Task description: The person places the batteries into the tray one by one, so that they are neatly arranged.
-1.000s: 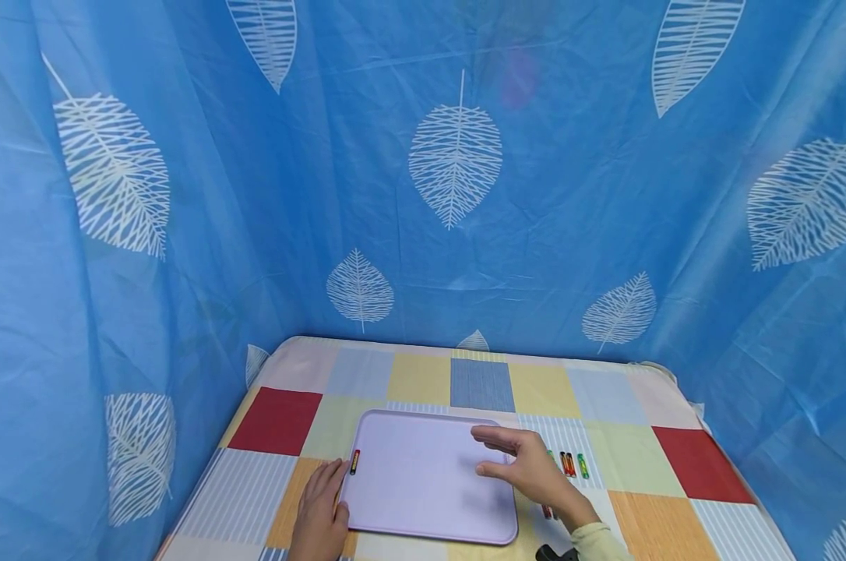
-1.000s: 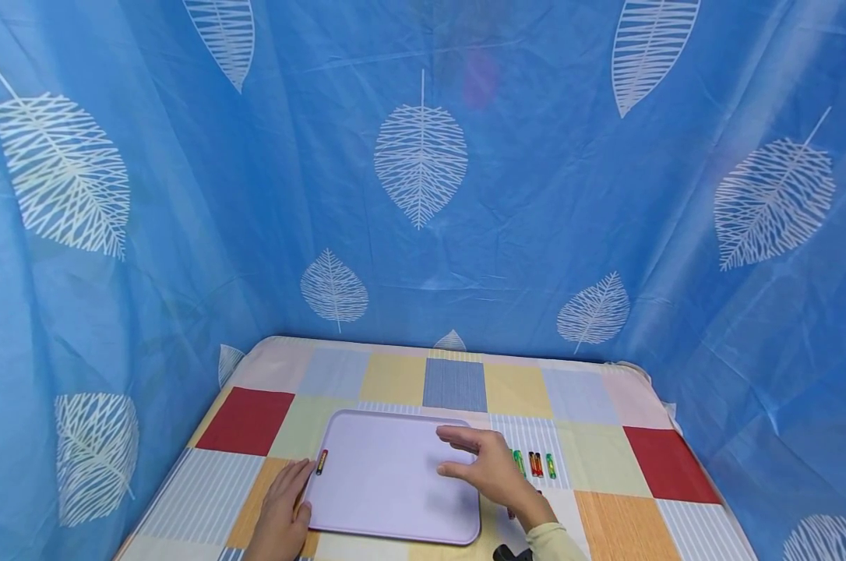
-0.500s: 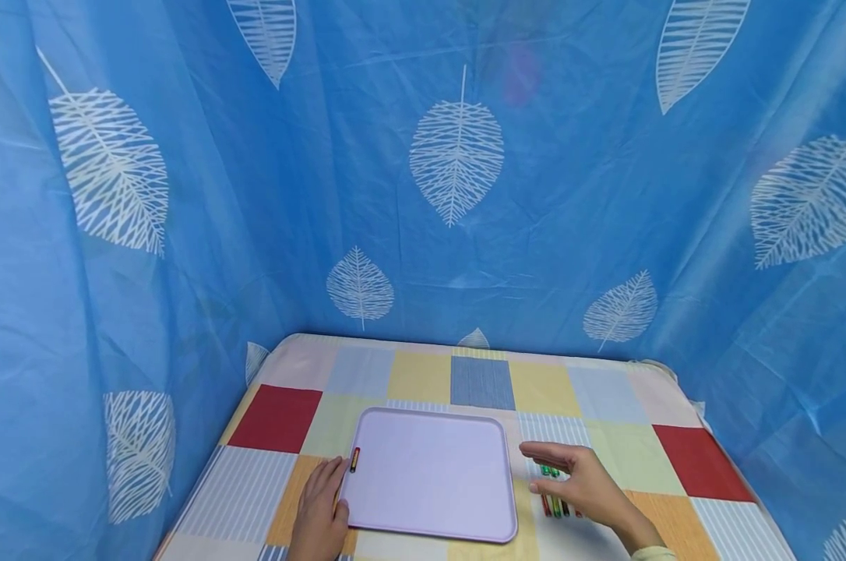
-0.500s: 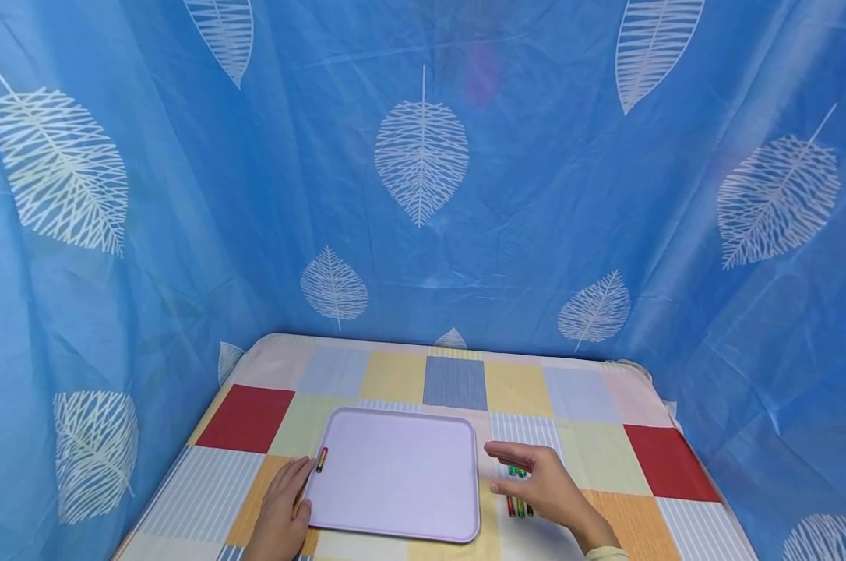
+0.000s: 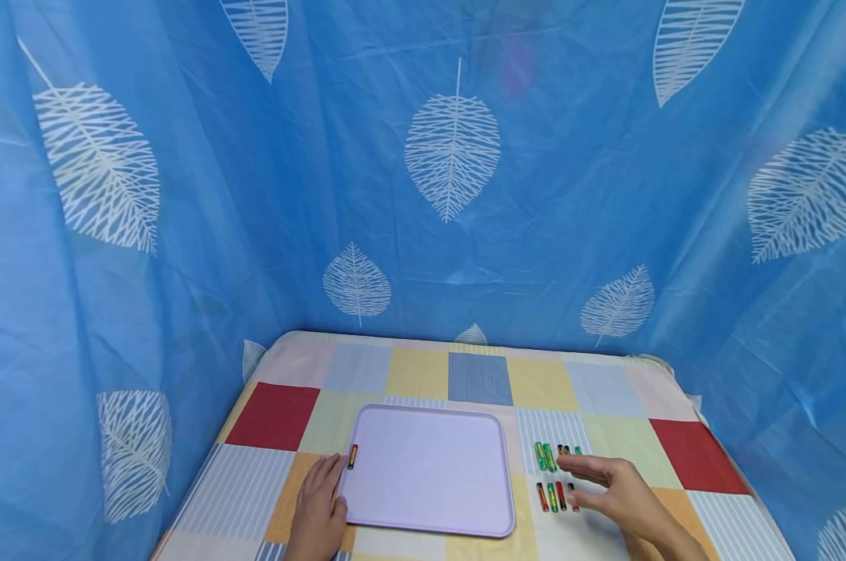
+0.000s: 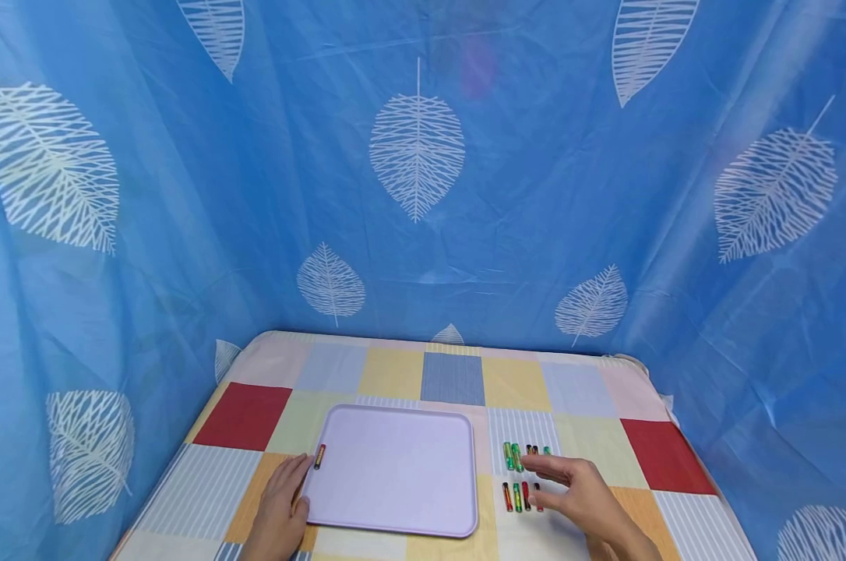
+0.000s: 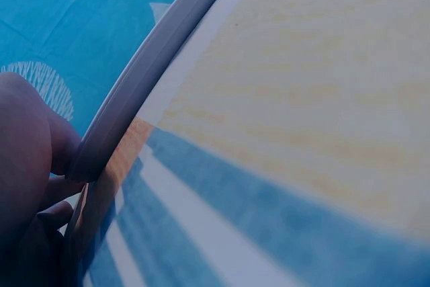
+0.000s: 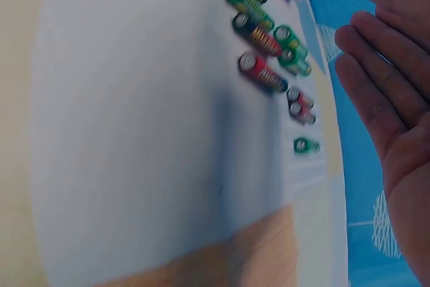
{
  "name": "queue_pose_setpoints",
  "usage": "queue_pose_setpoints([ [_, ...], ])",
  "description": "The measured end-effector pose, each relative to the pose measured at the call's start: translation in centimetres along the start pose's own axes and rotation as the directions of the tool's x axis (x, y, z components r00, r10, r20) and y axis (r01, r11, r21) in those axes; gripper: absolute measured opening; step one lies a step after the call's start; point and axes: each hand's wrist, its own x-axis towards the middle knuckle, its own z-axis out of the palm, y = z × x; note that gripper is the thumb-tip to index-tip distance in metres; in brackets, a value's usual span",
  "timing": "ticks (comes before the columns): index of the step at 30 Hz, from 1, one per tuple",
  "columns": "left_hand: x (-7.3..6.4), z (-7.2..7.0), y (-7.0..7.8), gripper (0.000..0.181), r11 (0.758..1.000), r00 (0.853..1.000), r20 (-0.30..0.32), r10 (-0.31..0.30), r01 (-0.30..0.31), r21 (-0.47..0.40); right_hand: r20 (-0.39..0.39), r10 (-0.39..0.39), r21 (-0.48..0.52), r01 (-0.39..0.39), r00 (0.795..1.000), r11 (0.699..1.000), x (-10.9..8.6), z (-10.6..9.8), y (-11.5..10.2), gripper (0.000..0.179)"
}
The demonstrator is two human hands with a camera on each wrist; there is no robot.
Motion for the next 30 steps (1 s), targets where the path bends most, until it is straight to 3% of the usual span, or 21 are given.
queue_pose_setpoints([
  [10,-0.2,0.0,0.2,0.062,1.0,1.0,-0.013,0.007,-0.006,0.009,-0.024,0.098,-0.021,-0.098,0.995,0.995,-0.9,-0.1,1.2,0.058],
  [17,-0.2,-0.1,0.4,0.062,1.0,1.0,-0.002,-0.005,0.005,0.009,-0.086,0.186,-0.066,-0.192,0.979,0.979,-0.8,0.8,2.0,0.06],
  [30,-0.2,-0.4,0.6,0.062,0.999,0.998,0.041,-0.054,0.054,0.001,-0.124,0.178,-0.189,-0.199,0.976,0.962,-0.8,2.1,2.6,0.055],
])
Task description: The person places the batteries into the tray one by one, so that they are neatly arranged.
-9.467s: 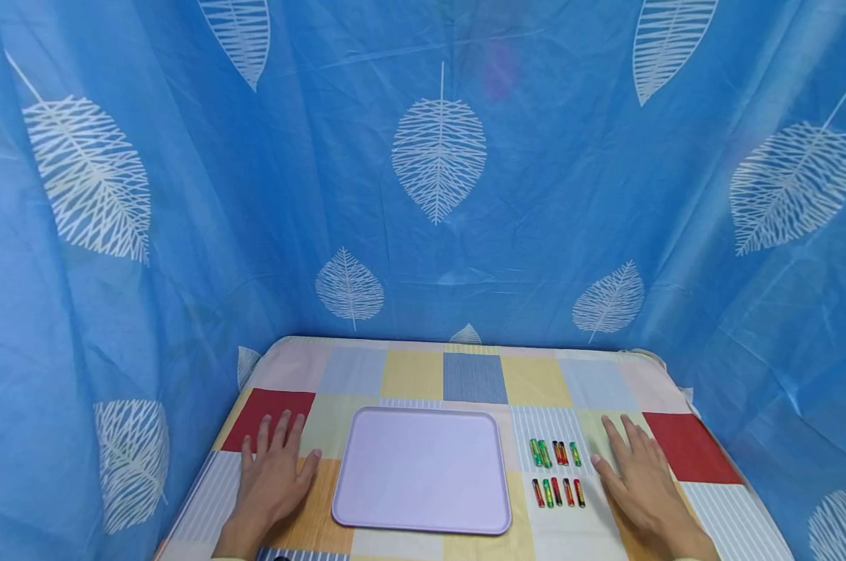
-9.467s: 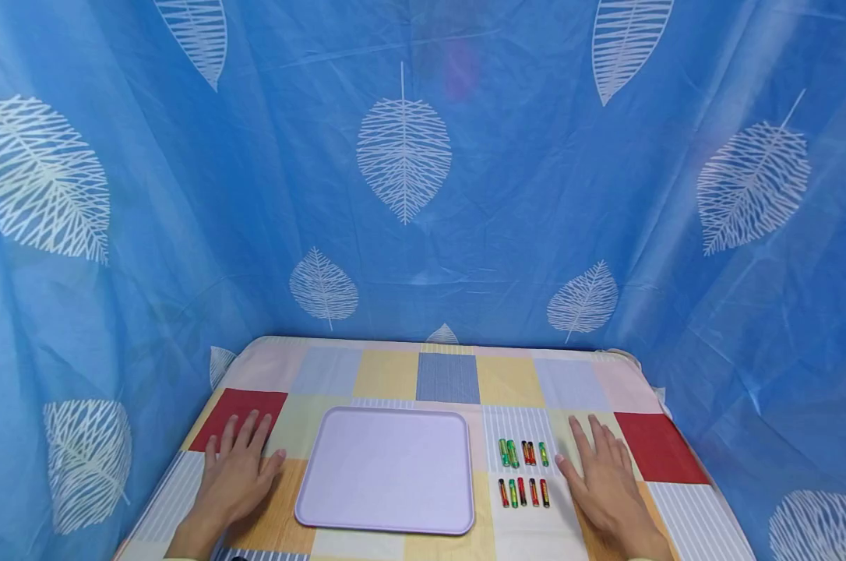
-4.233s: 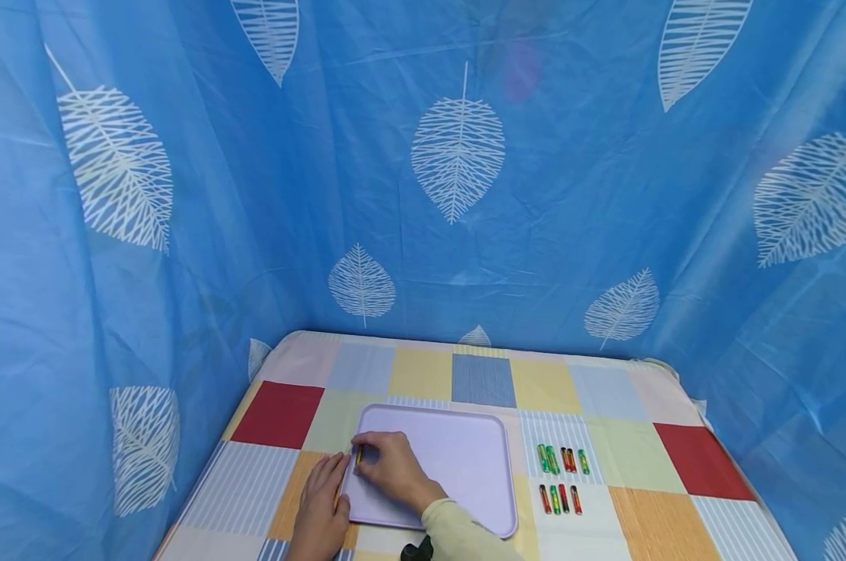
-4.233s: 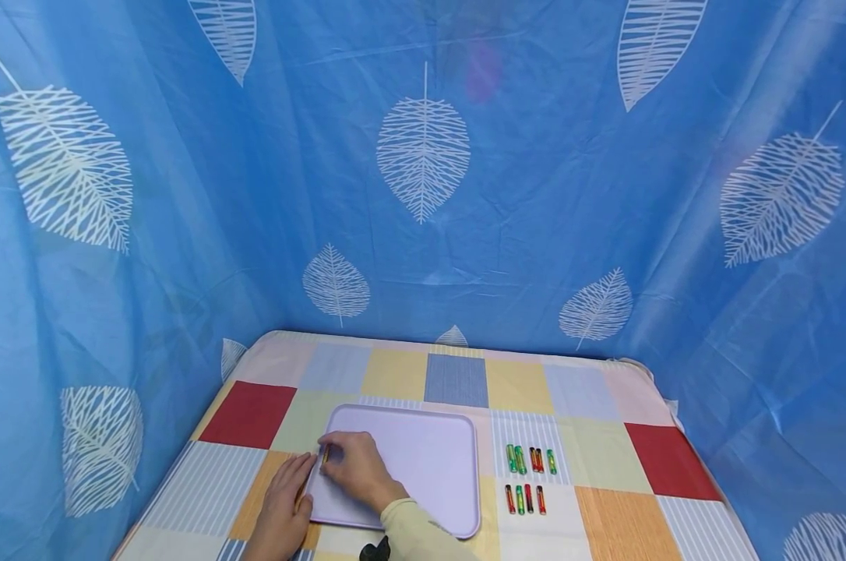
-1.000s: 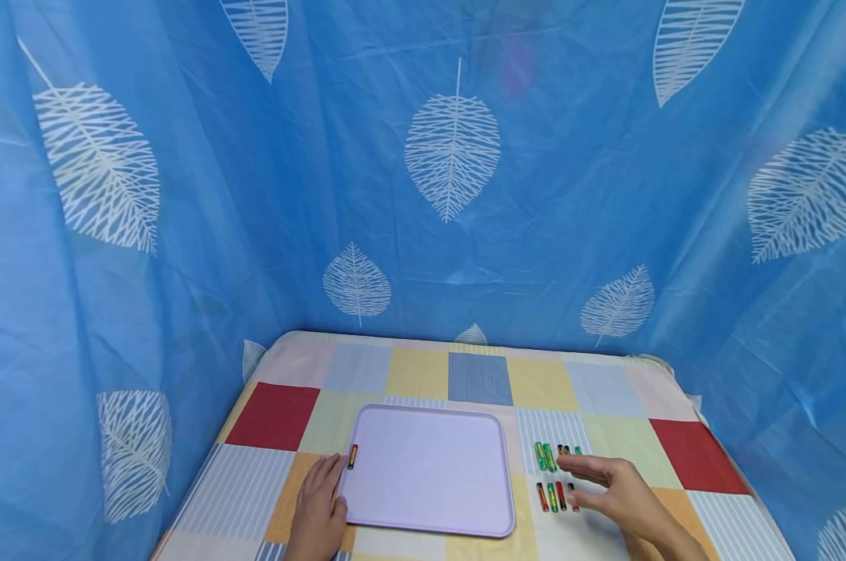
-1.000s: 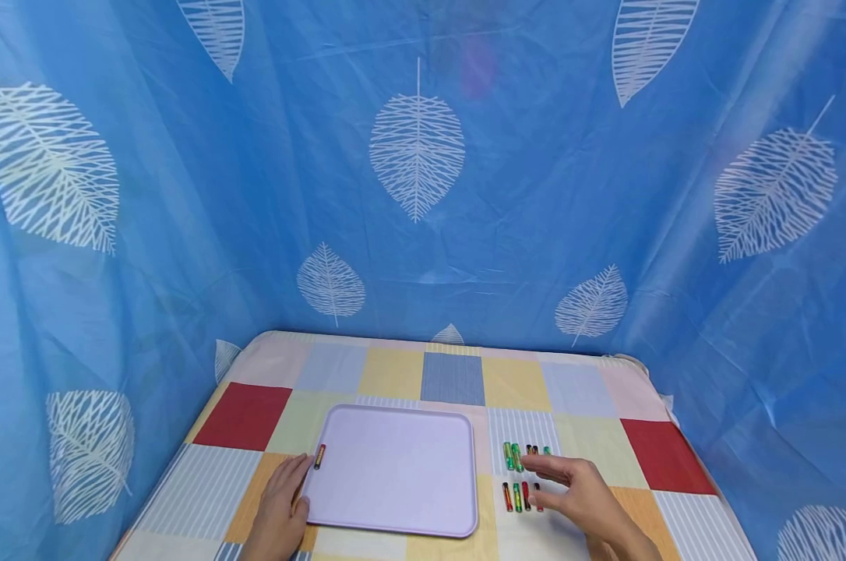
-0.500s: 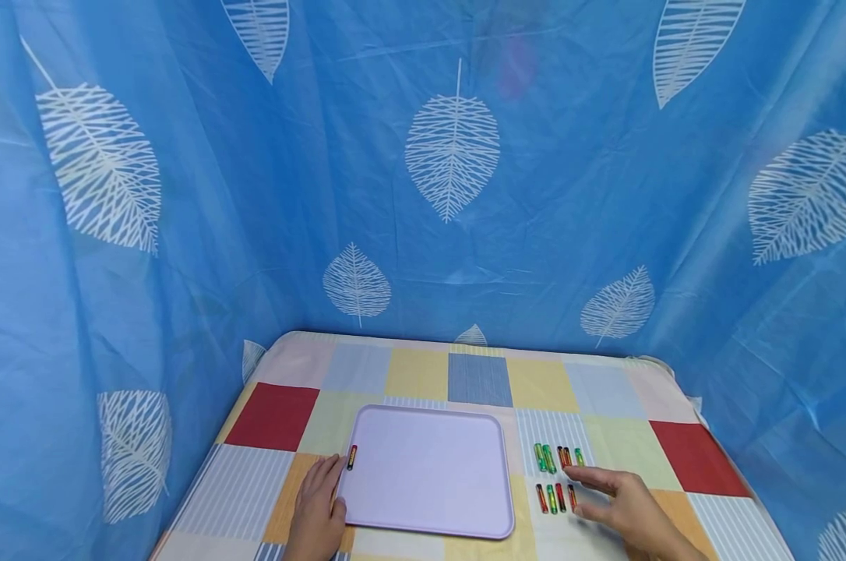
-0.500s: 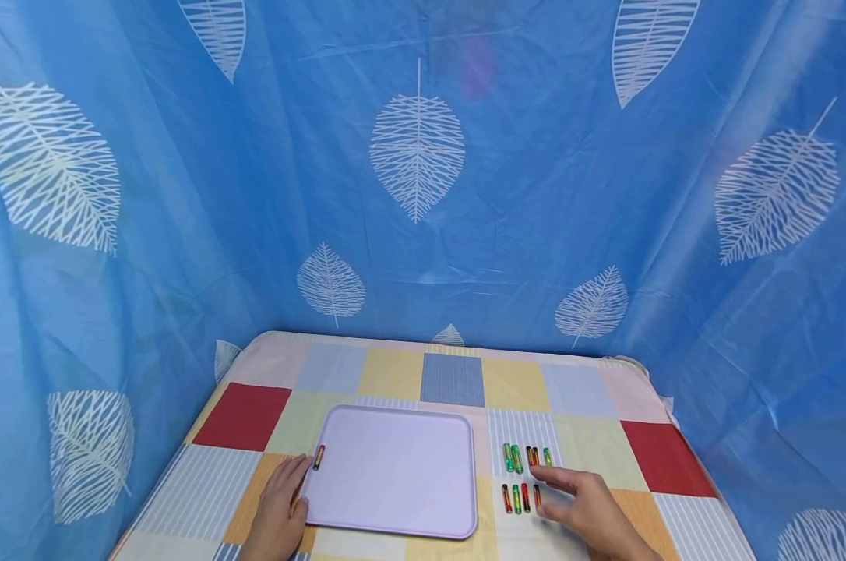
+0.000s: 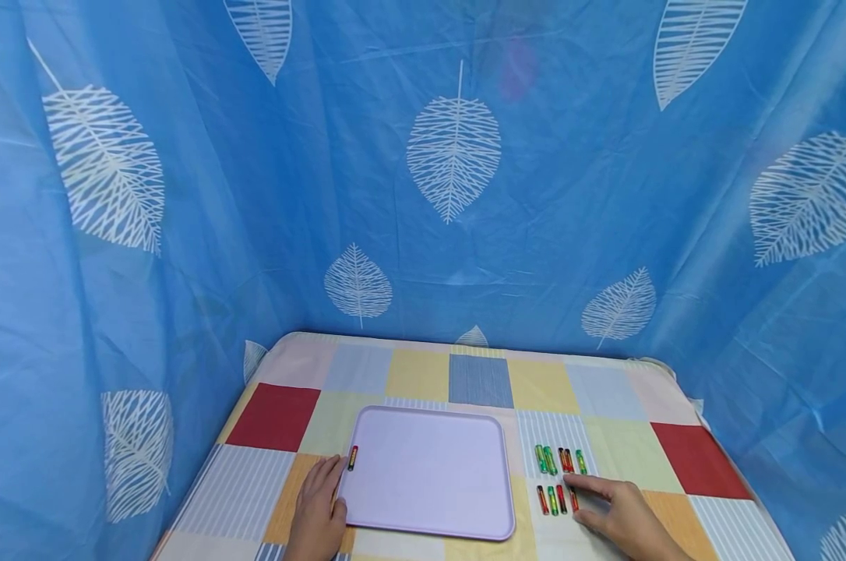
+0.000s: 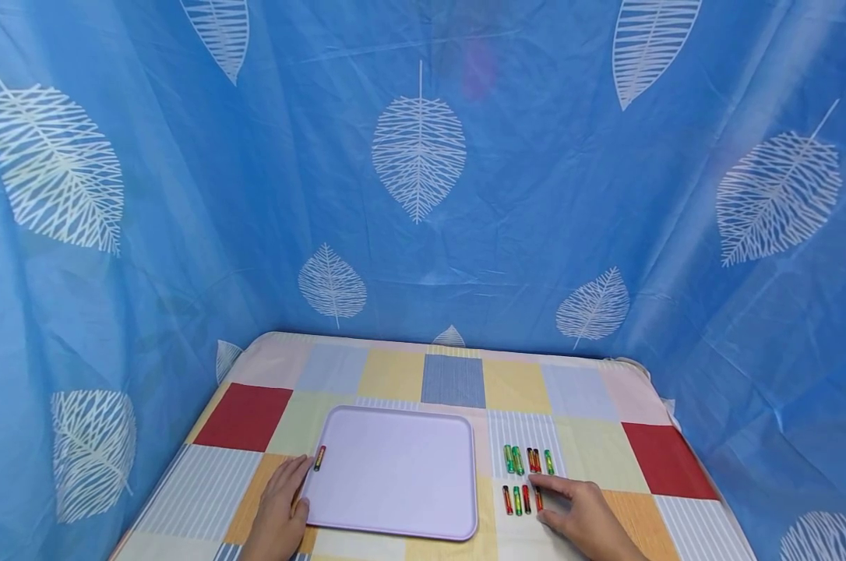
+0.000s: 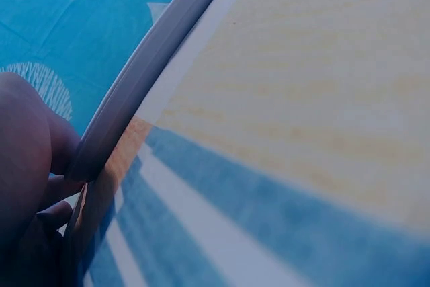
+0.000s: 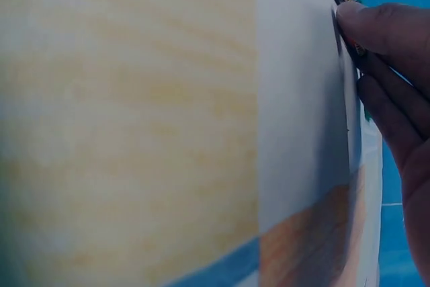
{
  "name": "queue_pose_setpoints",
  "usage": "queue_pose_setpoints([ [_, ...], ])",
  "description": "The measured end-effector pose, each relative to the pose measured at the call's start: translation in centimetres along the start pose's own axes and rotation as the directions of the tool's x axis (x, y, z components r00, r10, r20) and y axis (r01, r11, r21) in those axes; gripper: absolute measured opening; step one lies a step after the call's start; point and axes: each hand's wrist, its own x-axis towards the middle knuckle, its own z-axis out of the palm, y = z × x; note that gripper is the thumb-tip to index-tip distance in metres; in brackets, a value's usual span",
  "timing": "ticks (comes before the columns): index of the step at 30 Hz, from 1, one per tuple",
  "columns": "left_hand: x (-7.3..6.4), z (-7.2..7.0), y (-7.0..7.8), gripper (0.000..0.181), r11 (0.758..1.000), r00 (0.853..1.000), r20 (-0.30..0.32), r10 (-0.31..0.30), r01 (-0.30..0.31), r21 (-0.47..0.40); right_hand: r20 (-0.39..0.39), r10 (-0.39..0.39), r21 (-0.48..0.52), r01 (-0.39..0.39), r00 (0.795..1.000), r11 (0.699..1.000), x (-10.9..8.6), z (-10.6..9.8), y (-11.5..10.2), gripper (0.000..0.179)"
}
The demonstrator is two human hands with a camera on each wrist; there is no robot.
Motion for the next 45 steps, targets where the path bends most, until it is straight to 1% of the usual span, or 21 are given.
queue_pose_setpoints([
  [5,0.0,0.0,-0.1,0.062,1.0,1.0,0.006,-0.008,0.008,0.001,-0.007,-0.039,-0.017,0.039,0.999,0.999,-0.1,-0.1,0.1,0.054],
  [8,0.1,0.0,-0.1,0.062,1.0,1.0,0.006,-0.011,0.011,0.006,-0.023,-0.039,-0.013,0.039,0.999,0.999,-0.1,-0.2,0.0,0.052],
  [12,0.1,-0.1,-0.2,0.062,1.0,1.0,0.014,-0.019,0.019,0.011,-0.052,-0.039,0.025,0.04,0.998,0.999,0.0,-0.4,-0.7,0.051],
  [16,0.1,-0.2,-0.1,0.062,1.0,0.999,0.025,-0.028,0.028,0.002,-0.053,-0.037,0.073,0.041,0.998,0.996,0.2,-0.6,-1.8,0.053],
  [19,0.1,-0.3,-0.2,0.062,1.0,0.999,0.026,-0.03,0.03,-0.002,-0.059,-0.11,0.062,0.114,0.992,0.992,0.5,-0.6,-2.7,0.052],
  [21,0.1,-0.3,-0.2,0.062,1.0,0.999,0.024,-0.027,0.027,0.003,-0.073,-0.189,0.037,0.192,0.979,0.981,0.9,-0.4,-3.3,0.051],
  [23,0.1,-0.2,-0.3,0.062,1.0,1.0,0.02,-0.022,0.022,0.006,-0.089,-0.267,0.008,0.269,0.96,0.963,1.3,-0.1,-3.8,0.048],
  [24,0.1,-0.2,-0.3,0.062,1.0,1.0,0.018,-0.018,0.018,0.009,-0.095,-0.291,0.0,0.293,0.952,0.956,1.5,0.1,-4.1,0.047],
  [27,0.1,-0.1,-0.3,0.062,1.0,1.0,0.011,-0.013,0.013,0.007,-0.11,-0.338,-0.008,0.339,0.935,0.941,2.2,0.8,-4.9,0.046],
  [32,0.1,0.0,-0.3,0.062,1.0,1.0,0.0,-0.004,0.004,0.002,-0.086,-0.389,0.034,0.393,0.917,0.919,3.4,2.1,-6.6,0.047],
  [34,0.1,-0.1,-0.3,0.062,1.0,1.0,0.001,0.0,0.0,0.005,-0.083,-0.436,0.049,0.441,0.896,0.896,3.9,2.5,-7.4,0.046],
  [36,0.1,-0.2,-0.3,0.062,1.0,1.0,0.008,-0.008,0.008,0.002,-0.092,-0.485,0.053,0.49,0.87,0.87,4.4,3.1,-8.1,0.045],
  [39,0.1,-0.2,-0.3,0.062,1.0,1.0,0.012,-0.015,0.015,-0.005,-0.103,-0.531,0.074,0.539,0.841,0.839,5.1,4.0,-9.3,0.044],
  [40,0.1,-0.1,-0.3,0.062,1.0,1.0,0.013,-0.02,0.02,-0.009,-0.104,-0.536,0.087,0.544,0.838,0.835,5.4,4.3,-9.7,0.044],
  [43,0.1,-0.1,-0.3,0.061,1.0,1.0,0.009,-0.015,0.015,-0.005,-0.091,-0.53,0.119,0.538,0.843,0.835,6.1,5.2,-10.8,0.044],
  [45,0.1,0.0,-0.3,0.061,1.0,1.0,0.007,-0.015,0.015,-0.004,-0.083,-0.541,0.138,0.547,0.837,0.826,6.5,5.8,-11.5,0.045],
])
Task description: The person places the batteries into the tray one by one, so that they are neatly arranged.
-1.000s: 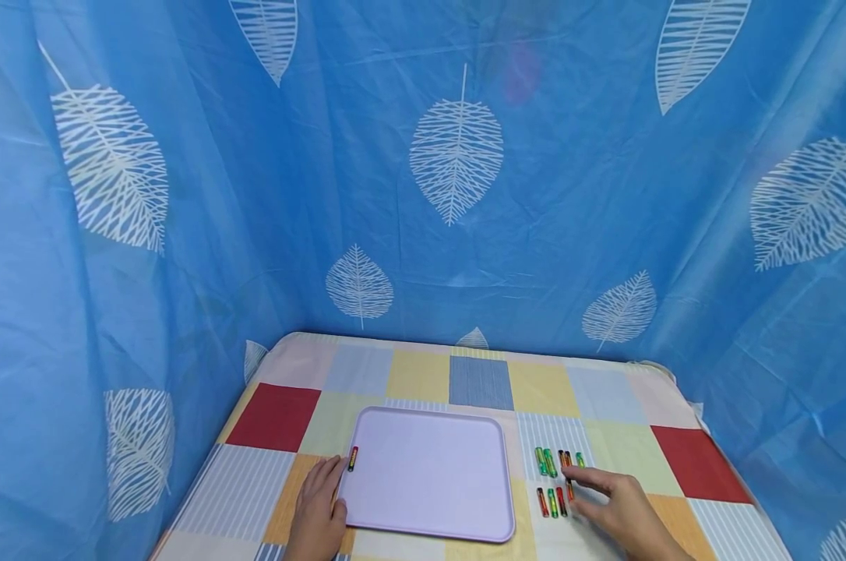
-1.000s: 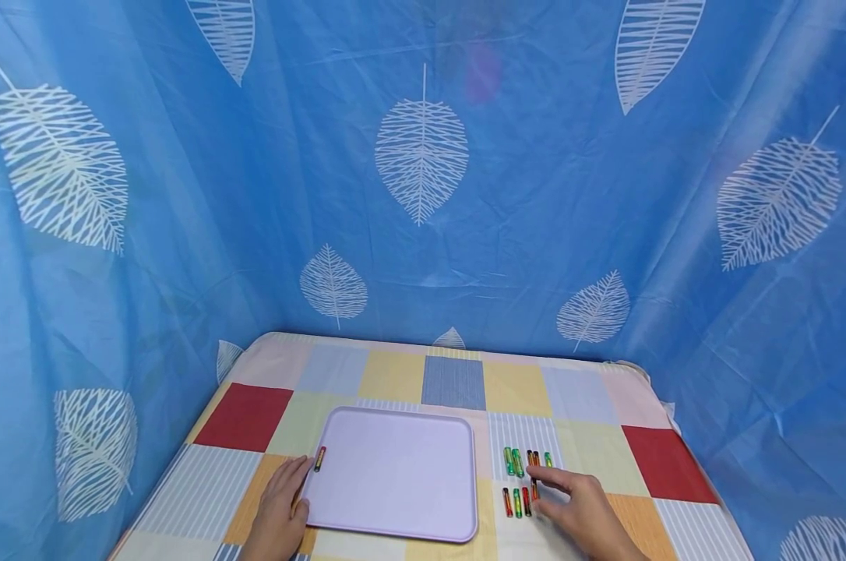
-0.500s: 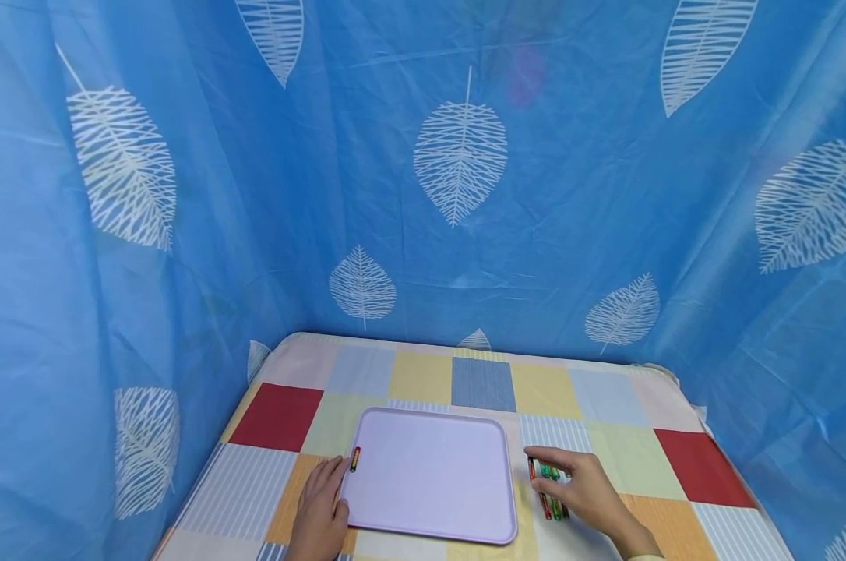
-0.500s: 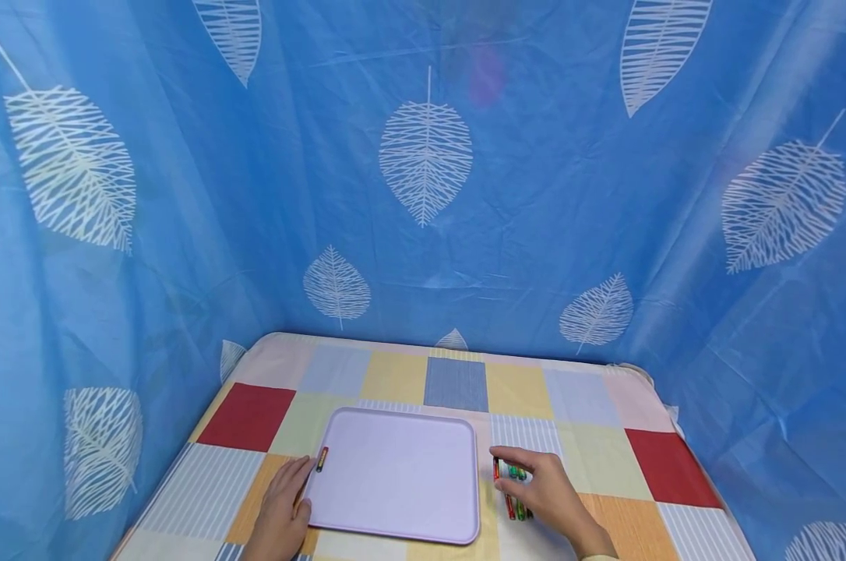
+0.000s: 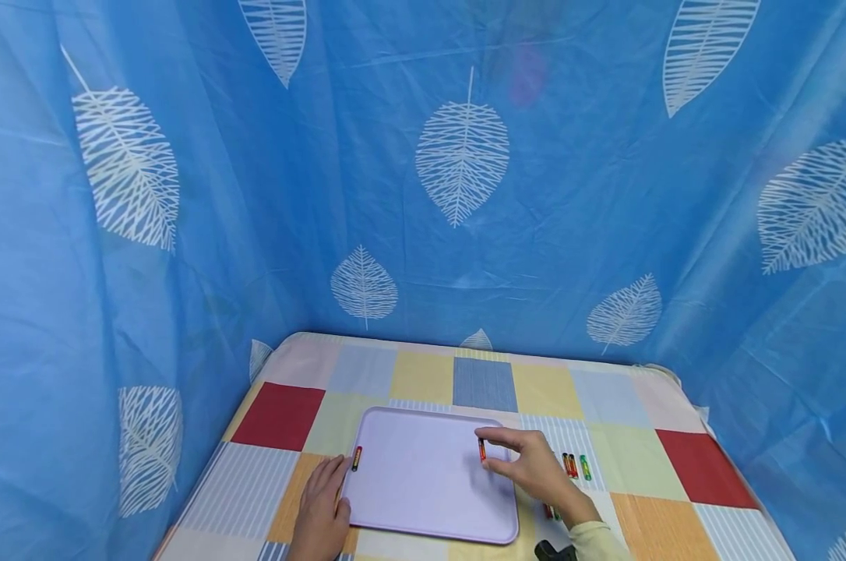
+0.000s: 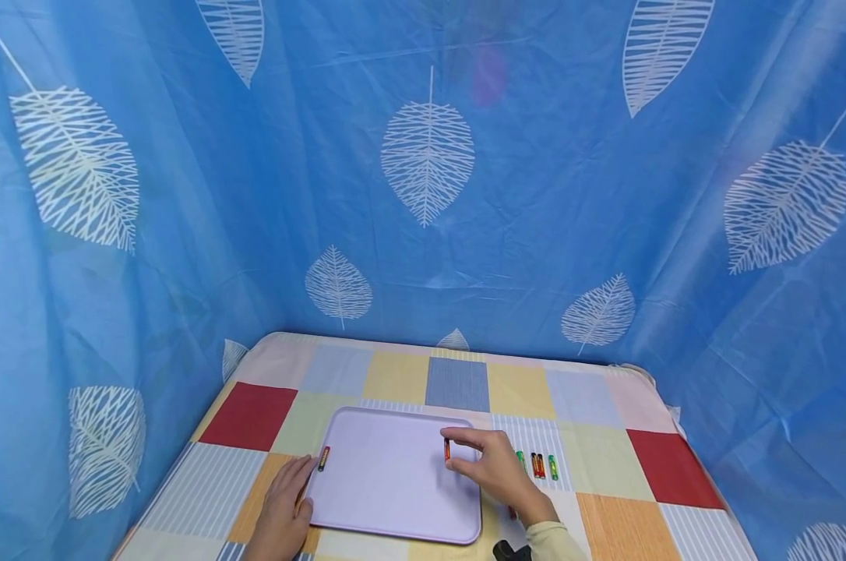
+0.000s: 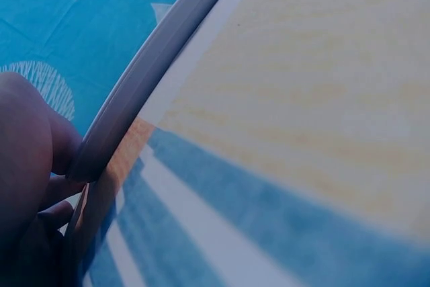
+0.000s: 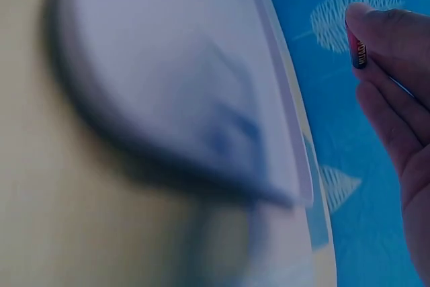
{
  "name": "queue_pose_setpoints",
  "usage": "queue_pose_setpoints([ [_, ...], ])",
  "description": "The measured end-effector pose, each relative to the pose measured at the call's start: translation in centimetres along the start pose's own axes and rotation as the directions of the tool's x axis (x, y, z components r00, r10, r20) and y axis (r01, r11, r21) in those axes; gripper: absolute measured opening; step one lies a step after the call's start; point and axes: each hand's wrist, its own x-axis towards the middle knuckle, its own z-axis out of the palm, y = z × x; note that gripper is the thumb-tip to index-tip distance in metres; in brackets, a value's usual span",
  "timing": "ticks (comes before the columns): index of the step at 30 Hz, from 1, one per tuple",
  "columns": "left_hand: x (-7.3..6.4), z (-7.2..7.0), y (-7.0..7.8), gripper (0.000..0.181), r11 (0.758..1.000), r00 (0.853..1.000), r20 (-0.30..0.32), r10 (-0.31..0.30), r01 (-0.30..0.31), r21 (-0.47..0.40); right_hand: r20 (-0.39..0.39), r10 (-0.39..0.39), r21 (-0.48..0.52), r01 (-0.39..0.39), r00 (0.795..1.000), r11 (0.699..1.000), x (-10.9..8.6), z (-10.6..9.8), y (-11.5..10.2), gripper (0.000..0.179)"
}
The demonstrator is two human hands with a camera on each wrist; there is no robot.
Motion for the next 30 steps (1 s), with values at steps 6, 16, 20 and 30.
queue_pose_setpoints([
  [6,0.0,0.1,-0.1,0.062,1.0,1.0,-0.006,0.009,-0.009,0.005,0.011,-0.044,0.053,0.044,0.999,0.998,1.9,1.8,-1.1,0.045],
  [16,0.0,-0.2,0.1,0.062,1.0,1.0,0.006,-0.005,0.005,0.006,0.028,-0.038,0.141,0.034,0.999,0.989,4.8,5.5,-2.9,0.047],
  [20,0.0,-0.3,0.1,0.062,1.0,1.0,0.006,-0.008,0.008,0.006,0.031,-0.051,0.165,0.045,0.998,0.985,5.8,7.2,-3.3,0.046],
  [30,0.0,-0.1,0.1,0.06,1.0,1.0,-0.005,-0.004,0.004,0.01,0.039,-0.065,0.212,0.055,0.997,0.976,7.4,11.7,-4.2,0.045],
])
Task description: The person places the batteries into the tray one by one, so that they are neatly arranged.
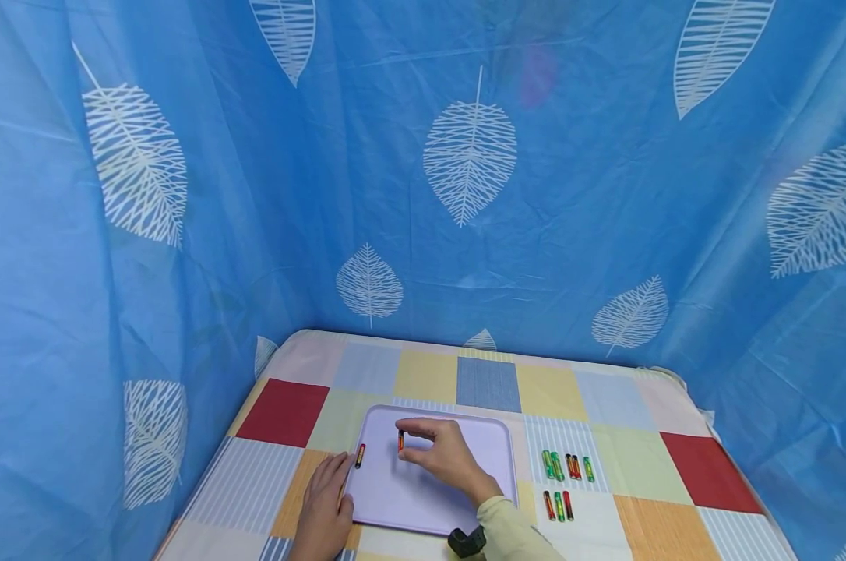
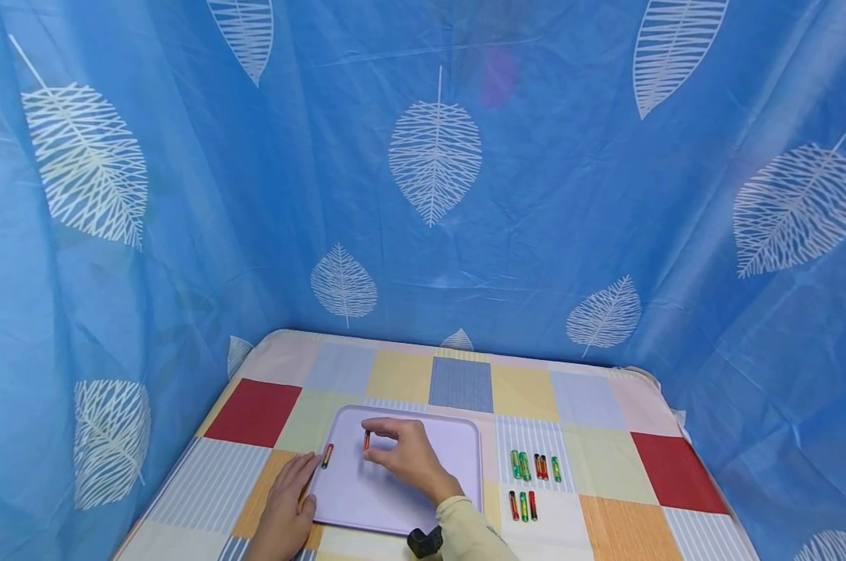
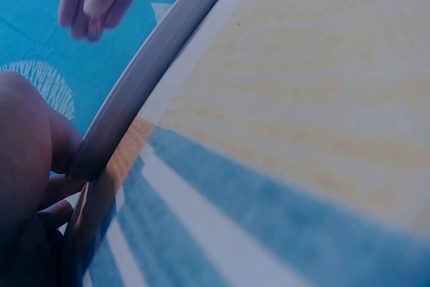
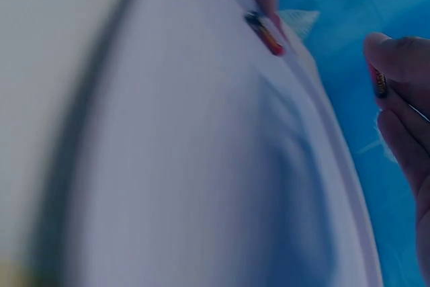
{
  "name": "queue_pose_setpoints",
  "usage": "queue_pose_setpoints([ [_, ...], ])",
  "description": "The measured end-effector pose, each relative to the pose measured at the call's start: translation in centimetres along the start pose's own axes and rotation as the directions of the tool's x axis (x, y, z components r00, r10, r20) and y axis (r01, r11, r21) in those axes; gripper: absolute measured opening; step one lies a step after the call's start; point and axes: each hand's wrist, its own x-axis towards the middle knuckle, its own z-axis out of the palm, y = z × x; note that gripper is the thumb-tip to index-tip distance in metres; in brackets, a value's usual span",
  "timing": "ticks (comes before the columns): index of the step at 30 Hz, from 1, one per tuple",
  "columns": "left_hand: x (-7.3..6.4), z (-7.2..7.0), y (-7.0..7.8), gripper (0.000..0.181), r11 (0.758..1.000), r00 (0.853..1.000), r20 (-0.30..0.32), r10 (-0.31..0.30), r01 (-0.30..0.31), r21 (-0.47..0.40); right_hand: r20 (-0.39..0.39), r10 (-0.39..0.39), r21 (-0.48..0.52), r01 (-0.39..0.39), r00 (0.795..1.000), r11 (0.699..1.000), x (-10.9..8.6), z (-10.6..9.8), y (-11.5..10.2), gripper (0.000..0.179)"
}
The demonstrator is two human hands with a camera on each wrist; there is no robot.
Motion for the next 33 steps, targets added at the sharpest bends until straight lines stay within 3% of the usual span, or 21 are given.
queue_pose_setpoints([
  [16,-0.2,0.1,-0.3,0.061,0.999,0.998,-0.03,0.054,-0.054,0.0,0.003,0.022,-0.022,-0.022,1.0,1.0,1.3,5.4,0.1,0.044],
  [33,-0.2,0.4,-0.6,0.063,0.989,0.983,-0.108,0.149,-0.147,0.027,0.007,-0.001,-0.278,0.003,1.0,0.96,1.9,8.2,-0.3,0.044],
])
